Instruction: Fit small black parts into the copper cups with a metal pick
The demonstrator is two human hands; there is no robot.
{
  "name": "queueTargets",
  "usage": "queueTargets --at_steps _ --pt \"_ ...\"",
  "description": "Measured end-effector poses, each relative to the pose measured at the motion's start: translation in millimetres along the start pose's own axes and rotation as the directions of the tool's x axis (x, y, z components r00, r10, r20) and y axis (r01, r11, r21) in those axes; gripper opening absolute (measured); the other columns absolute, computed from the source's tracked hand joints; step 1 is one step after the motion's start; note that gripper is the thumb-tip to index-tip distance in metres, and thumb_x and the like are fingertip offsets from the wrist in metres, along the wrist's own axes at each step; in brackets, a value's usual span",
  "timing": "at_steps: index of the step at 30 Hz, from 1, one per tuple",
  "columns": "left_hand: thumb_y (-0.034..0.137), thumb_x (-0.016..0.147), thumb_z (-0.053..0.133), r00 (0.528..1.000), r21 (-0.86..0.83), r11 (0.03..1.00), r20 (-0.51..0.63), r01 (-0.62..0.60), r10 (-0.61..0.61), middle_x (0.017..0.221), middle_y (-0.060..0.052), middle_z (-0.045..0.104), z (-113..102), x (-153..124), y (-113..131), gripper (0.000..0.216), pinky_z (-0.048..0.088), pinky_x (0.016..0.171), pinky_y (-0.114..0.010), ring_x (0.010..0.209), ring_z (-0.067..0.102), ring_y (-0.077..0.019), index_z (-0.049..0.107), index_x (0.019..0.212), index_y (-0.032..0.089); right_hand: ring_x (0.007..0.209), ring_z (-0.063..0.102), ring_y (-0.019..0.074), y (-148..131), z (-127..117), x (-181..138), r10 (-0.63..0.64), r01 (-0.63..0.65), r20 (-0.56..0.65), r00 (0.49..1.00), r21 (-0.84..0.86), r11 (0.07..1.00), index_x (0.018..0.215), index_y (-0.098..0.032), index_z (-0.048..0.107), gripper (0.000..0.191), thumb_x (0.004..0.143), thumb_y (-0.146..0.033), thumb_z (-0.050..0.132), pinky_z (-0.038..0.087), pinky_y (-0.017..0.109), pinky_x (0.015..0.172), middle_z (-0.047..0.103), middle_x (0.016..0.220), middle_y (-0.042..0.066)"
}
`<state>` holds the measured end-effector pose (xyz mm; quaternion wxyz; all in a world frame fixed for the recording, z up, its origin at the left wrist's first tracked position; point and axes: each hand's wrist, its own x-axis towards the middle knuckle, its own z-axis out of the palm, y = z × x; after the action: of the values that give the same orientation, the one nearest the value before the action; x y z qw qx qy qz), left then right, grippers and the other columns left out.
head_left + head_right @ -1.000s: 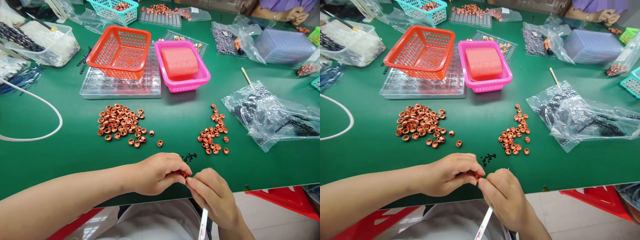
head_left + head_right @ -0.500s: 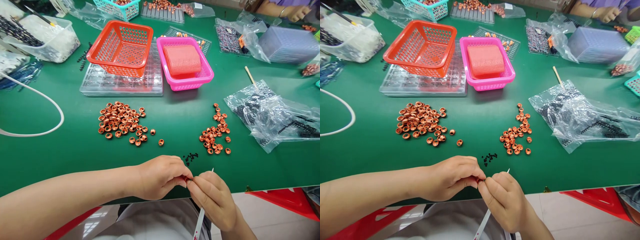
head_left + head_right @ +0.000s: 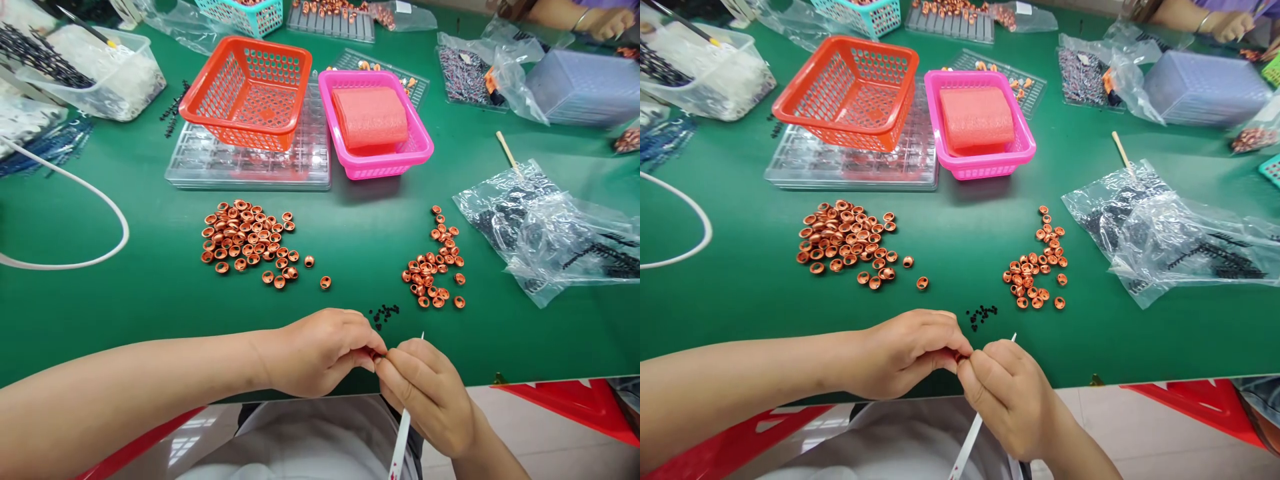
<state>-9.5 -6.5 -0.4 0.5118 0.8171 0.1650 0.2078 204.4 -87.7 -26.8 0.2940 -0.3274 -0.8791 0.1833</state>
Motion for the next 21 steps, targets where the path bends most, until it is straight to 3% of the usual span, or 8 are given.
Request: queueTargets --at_steps 8,12,16,21 --pt "0.008 0.088 0.047 0.999 0.001 1.0 0.02 0.031 -0.031 0.077 -0.007 0.064 -1 0 0 0.016 0.048 0.067 -0.024 0.071 0.057 -0.0154 0.061 0.093 0.011 0.068 0.042 0.0173 -3 -4 9 0.046 -0.045 0.124 0.991 -0.01 0.999 0.108 -0.011 0.058 0.021 0.091 -0.006 0.046 0.032 0.033 0.057 0.057 0.08 0.007" --pt "0.008 0.087 0.047 0.995 -0.016 0.996 0.032 0.093 -0.093 0.08 -0.007 0.065 -1 1 1 0.017 0.048 0.07 -0.023 0.074 0.057 -0.015 0.062 0.094 0.011 0.07 0.043 0.0167 -1 -6 13 0.083 -0.079 0.137 0.987 -0.034 0.996 0.103 -0.013 0.058 0.016 0.091 -0.009 0.049 0.034 0.032 0.059 0.057 0.08 0.006" --pt "0.01 0.087 0.051 0.981 -0.141 0.971 0.04 0.193 -0.189 0.086 -0.006 0.066 -6 5 4 0.016 0.047 0.071 -0.022 0.077 0.059 -0.0137 0.064 0.096 0.012 0.073 0.049 0.0149 -3 -7 15 0.133 -0.129 -0.059 0.989 0.076 0.989 0.106 -0.015 0.057 0.02 0.088 -0.005 0.055 0.041 0.03 0.062 0.06 0.086 0.006" --pt "0.016 0.087 0.054 0.941 -0.363 0.868 0.118 0.338 -0.317 0.089 -0.007 0.067 -12 9 7 0.015 0.048 0.072 -0.022 0.078 0.059 -0.0135 0.064 0.097 0.01 0.076 0.055 0.0143 -9 -8 14 0.258 -0.192 -0.304 0.917 0.228 0.954 0.112 -0.016 0.057 0.04 0.078 0.006 0.062 0.048 0.029 0.063 0.061 0.089 0.006"
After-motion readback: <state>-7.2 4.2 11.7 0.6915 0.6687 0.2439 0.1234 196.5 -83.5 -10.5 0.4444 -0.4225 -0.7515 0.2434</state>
